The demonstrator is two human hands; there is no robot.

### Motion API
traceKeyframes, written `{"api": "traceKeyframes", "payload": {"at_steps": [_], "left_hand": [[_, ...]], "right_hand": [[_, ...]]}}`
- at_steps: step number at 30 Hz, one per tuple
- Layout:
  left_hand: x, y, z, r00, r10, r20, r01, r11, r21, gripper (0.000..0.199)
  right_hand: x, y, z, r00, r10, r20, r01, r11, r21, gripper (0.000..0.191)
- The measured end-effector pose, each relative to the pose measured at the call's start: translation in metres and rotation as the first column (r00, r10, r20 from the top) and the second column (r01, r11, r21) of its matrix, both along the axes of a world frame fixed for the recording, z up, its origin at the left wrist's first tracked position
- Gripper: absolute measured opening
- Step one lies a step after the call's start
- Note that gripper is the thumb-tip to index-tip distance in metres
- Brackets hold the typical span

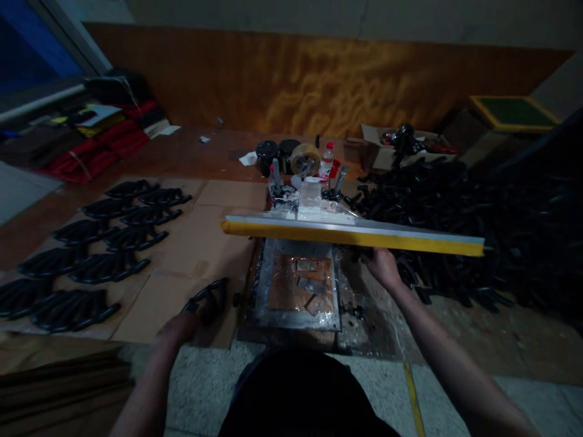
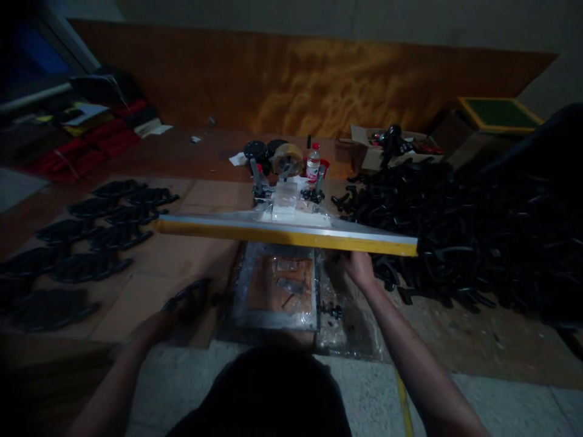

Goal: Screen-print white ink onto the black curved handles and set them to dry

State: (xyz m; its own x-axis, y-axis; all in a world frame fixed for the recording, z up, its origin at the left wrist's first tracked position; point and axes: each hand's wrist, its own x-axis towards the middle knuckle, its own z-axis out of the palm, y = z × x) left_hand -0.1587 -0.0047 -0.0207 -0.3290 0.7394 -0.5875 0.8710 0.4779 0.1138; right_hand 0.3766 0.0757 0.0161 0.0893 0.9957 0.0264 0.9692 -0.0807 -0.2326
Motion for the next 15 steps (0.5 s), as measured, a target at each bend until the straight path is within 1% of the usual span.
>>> {"api": "traceKeyframes", "payload": {"at_steps": [1,2,3,4,5,6,7,8,9,10,11,12,13,14,15], "left_hand": [[0.006,0.01,0.012,1.0,0.003,0.003,-0.004,1.0,0.03,0.058],[0.017,0.022,0.026,0.999,-0.001,0.039,-0.003,0.995,0.096,0.054],[0.032,0.034,0.044,0.994,-0.029,0.109,0.006,0.979,0.205,0.049],[0.051,0.046,0.063,0.972,-0.071,0.225,-0.012,0.938,0.347,0.048],[0.072,0.058,0.083,0.933,-0.097,0.347,-0.076,0.889,0.452,0.049],[0.094,0.069,0.103,0.868,-0.146,0.474,-0.149,0.834,0.531,0.05],[0.116,0.078,0.122,0.787,-0.174,0.591,-0.251,0.786,0.565,0.051],[0.135,0.085,0.139,0.688,-0.212,0.694,-0.349,0.741,0.573,0.05],[0.152,0.089,0.152,0.578,-0.285,0.765,-0.411,0.708,0.574,0.049],[0.164,0.092,0.162,0.486,-0.336,0.807,-0.459,0.687,0.563,0.048],[0.173,0.092,0.169,0.419,-0.372,0.828,-0.484,0.68,0.55,0.048],[0.177,0.089,0.171,0.382,-0.39,0.838,-0.495,0.679,0.542,0.049],[0.177,0.084,0.17,0.38,-0.391,0.838,-0.498,0.677,0.541,0.051],[0.175,0.078,0.167,0.402,-0.381,0.833,-0.489,0.679,0.547,0.052],[0.171,0.07,0.16,0.446,-0.365,0.817,-0.468,0.683,0.56,0.053]], "right_hand": [[-0.011,-0.005,0.001,0.99,0.05,-0.131,-0.043,0.998,0.054,0.022],[-0.026,-0.011,0.001,0.96,0.132,-0.245,-0.11,0.989,0.1,0.023],[-0.044,-0.018,0.0,0.916,0.234,-0.325,-0.198,0.97,0.139,0.026],[-0.064,-0.024,-0.002,0.87,0.337,-0.361,-0.294,0.941,0.17,0.03],[-0.083,-0.03,-0.004,0.835,0.426,-0.348,-0.388,0.904,0.178,0.035],[-0.1,-0.034,-0.006,0.812,0.498,-0.304,-0.471,0.867,0.162,0.039],[-0.115,-0.038,-0.008,0.8,0.549,-0.241,-0.536,0.835,0.122,0.042],[-0.127,-0.04,-0.009,0.795,0.582,-0.174,-0.579,0.812,0.071,0.044],[-0.134,-0.041,-0.009,0.793,0.599,-0.113,-0.6,0.8,0.025,0.044],[-0.138,-0.042,-0.008,0.791,0.608,-0.066,-0.61,0.793,-0.008,0.044],[-0.139,-0.043,-0.007,0.793,0.608,-0.04,-0.61,0.792,-0.024,0.043],[-0.136,-0.043,-0.005,0.811,0.584,-0.039,-0.585,0.811,-0.015,0.041],[-0.129,-0.043,-0.003,0.842,0.537,-0.058,-0.537,0.843,0.01,0.036],[-0.12,-0.042,0.0,0.874,0.478,-0.091,-0.477,0.878,0.034,0.03],[-0.108,-0.04,0.002,0.907,0.403,-0.123,-0.398,0.915,0.062,0.026]]}}
